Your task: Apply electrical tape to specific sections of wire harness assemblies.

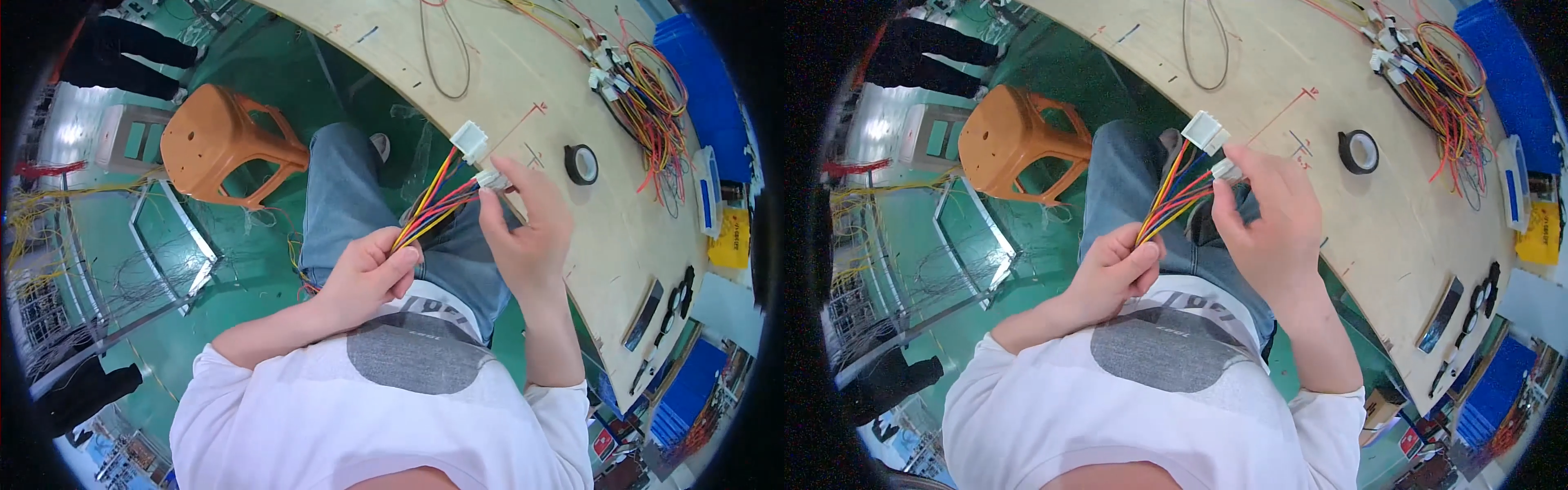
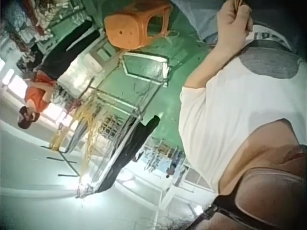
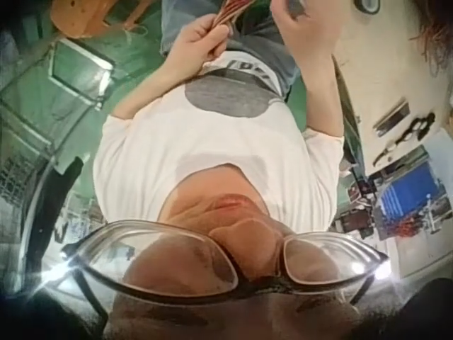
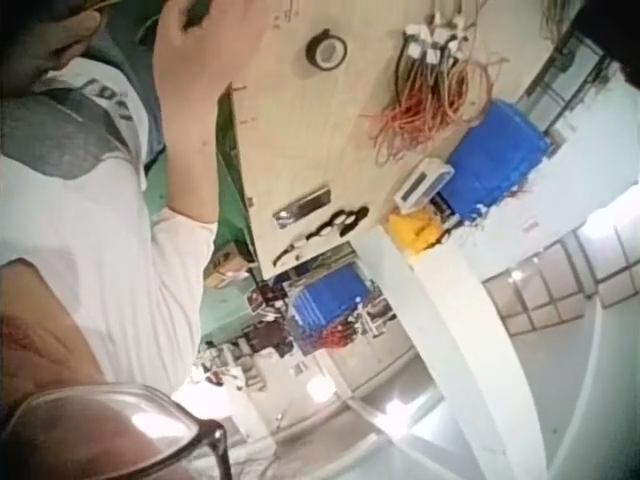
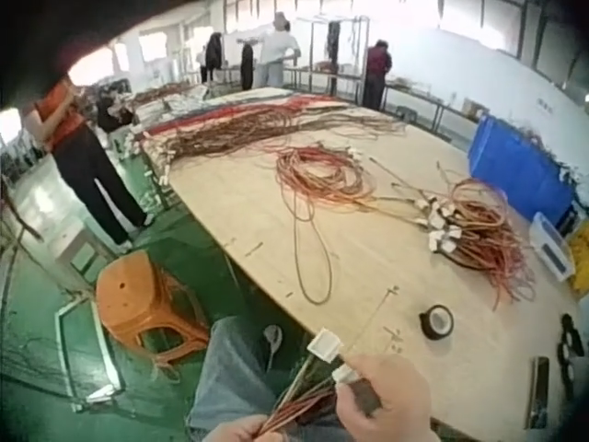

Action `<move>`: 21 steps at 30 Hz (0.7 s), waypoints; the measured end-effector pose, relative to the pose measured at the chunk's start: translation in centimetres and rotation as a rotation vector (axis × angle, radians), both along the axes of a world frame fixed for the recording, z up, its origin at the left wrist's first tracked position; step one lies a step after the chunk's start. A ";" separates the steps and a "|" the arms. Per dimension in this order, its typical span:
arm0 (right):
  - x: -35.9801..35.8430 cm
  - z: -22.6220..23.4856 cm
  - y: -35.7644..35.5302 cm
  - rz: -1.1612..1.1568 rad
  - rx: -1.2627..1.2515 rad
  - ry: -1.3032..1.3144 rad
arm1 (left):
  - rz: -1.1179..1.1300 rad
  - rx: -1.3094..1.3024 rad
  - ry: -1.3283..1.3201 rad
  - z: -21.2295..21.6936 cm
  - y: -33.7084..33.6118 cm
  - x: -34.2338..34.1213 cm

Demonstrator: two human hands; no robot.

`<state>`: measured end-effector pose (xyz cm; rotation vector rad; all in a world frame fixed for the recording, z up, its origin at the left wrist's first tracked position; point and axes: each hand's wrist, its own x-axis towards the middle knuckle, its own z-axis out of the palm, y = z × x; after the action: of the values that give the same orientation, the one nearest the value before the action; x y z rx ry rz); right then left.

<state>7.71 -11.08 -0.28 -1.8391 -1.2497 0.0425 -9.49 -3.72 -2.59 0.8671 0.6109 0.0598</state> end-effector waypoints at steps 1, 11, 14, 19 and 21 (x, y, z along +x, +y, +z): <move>-0.1 -0.1 0.3 0.015 0.034 -0.068 | 0.051 -0.006 -0.008 -0.4 0.0 0.0; -2.5 -2.4 0.8 0.258 0.306 0.008 | 0.374 -0.674 -0.180 -2.9 2.6 -1.1; -3.0 -2.1 0.3 0.374 0.250 0.117 | 0.362 -0.657 -0.145 -3.2 3.1 -0.8; -2.5 -1.5 1.3 0.241 0.053 0.343 | 0.332 -0.706 -0.257 -4.4 3.6 -1.1; -1.8 -1.5 1.7 0.183 0.069 0.650 | 0.269 -0.611 -0.227 -3.9 3.8 -1.0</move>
<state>5.93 -9.40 -1.77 -1.4672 -0.9284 0.6376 -10.53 0.10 -6.46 0.1795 0.4879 0.2010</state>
